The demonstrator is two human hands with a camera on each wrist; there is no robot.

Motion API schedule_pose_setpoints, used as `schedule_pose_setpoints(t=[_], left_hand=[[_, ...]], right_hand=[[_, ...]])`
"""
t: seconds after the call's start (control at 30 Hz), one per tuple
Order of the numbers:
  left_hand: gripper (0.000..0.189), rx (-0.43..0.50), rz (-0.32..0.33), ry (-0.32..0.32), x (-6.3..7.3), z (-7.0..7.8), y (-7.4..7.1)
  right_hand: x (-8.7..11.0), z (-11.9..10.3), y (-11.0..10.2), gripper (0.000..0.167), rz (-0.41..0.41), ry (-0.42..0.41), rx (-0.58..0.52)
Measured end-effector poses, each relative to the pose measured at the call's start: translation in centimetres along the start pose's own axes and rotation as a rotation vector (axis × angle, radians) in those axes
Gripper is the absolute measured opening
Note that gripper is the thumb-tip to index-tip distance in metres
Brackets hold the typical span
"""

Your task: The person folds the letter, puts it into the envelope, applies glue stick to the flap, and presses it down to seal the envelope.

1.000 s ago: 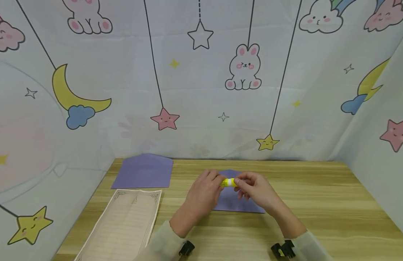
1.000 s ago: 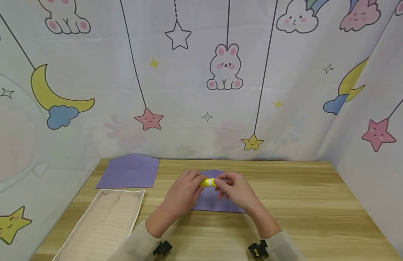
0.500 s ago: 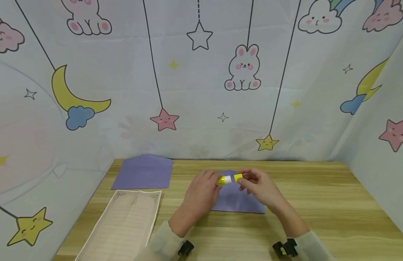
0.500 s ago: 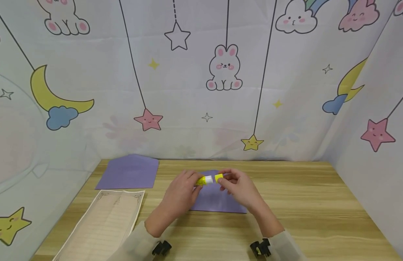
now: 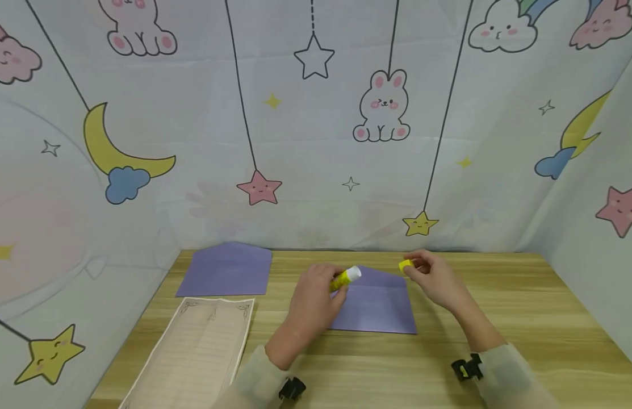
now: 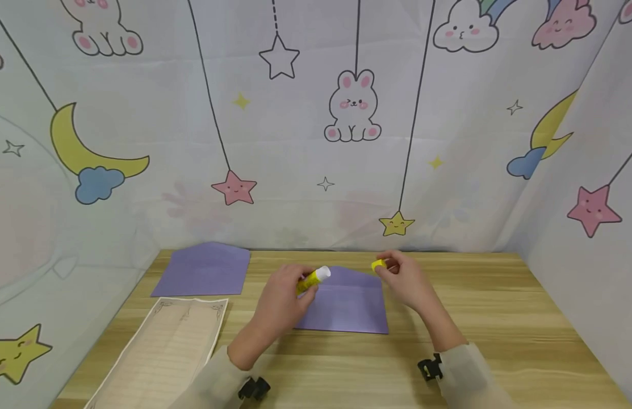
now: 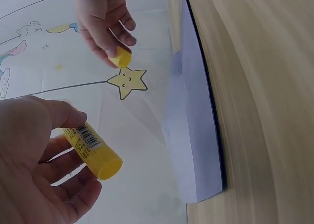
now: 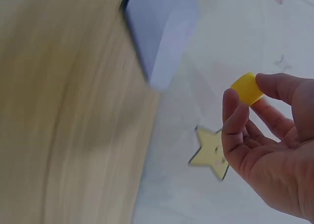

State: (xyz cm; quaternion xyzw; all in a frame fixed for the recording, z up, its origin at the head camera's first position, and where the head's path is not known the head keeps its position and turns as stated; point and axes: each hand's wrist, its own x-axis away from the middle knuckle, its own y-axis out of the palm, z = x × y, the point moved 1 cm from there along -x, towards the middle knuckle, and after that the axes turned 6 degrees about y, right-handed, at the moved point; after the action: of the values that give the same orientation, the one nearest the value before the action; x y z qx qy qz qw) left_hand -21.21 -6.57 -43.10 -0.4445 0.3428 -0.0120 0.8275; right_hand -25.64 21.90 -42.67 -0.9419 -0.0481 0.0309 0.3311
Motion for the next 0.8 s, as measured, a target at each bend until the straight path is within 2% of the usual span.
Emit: schedule_pose_setpoints(t=[0.17,0.37,0.57,0.8], left_hand=[[0.029,0.141,-0.013,-0.081,-0.1,-0.1,-0.1],[0.028,0.334,-0.005,-0.166,-0.4,-0.2,-0.3],[0.028,0.505,0.022,-0.273,-0.5,-0.4,-0.6],[0.029,0.629,0.022,-0.331,-0.3,-0.5,-0.8]], right_hand=[[-1.5,2.4,-1.9,0.032,0.04,-0.027,0.168],[-3.2,5.0,-3.8,0.038,-0.004,0.045,0.331],[-3.8,6.3,-4.7,0.036,-0.065,0.093,0.426],[-4.1,7.0,-4.7,0.033,-0.108,0.09,0.472]])
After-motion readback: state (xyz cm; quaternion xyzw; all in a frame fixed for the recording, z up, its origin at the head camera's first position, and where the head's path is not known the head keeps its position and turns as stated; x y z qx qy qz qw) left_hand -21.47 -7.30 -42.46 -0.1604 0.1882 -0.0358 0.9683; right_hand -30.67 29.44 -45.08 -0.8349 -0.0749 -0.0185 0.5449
